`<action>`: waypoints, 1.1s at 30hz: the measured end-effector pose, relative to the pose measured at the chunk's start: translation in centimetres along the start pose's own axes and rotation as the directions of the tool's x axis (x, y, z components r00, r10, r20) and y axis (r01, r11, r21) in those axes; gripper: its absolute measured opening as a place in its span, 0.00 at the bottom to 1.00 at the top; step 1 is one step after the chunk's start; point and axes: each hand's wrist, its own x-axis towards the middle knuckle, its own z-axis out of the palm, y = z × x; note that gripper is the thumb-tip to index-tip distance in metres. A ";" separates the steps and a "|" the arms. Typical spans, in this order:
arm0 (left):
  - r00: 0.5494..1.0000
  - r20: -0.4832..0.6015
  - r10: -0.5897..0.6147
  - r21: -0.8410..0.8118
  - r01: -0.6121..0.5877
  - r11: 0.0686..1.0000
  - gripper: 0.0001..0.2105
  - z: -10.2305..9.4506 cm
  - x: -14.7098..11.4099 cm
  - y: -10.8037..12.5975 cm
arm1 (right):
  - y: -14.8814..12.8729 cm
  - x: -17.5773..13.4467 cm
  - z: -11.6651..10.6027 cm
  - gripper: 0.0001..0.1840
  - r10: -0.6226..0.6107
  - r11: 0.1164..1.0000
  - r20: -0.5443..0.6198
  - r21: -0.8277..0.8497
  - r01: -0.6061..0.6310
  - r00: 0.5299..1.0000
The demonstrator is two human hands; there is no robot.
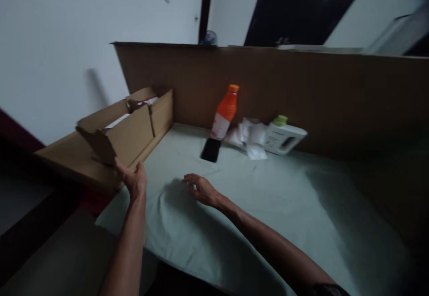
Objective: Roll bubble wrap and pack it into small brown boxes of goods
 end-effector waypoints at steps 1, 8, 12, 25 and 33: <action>1.000 0.019 0.000 -0.014 0.000 1.000 0.41 0.1 -1.4 0.2 | 0.2 -1.9 -0.5 0.20 0.020 1.000 -0.021 -0.009 -0.020 1.000; 0.933 0.312 0.182 -0.051 -0.175 0.983 0.33 0.4 -14.2 2.9 | -1.3 -15.2 -0.6 0.17 0.115 0.993 -0.126 -0.026 -0.119 0.985; 0.747 0.568 0.345 -0.107 -0.348 0.931 0.23 -0.3 -20.1 4.8 | -4.1 -21.4 1.3 0.15 0.070 0.996 -0.092 -0.050 -0.075 0.993; 0.567 0.730 0.382 -0.079 -0.485 0.871 0.15 -1.8 -21.1 5.8 | -7.8 -32.3 -5.4 0.12 0.237 0.971 -0.414 0.090 -0.220 0.879; 0.588 0.711 0.385 -0.058 -0.496 0.866 0.12 -2.1 -21.0 6.3 | -12.5 -34.1 -8.4 0.11 0.192 0.976 -0.495 0.004 -0.219 0.848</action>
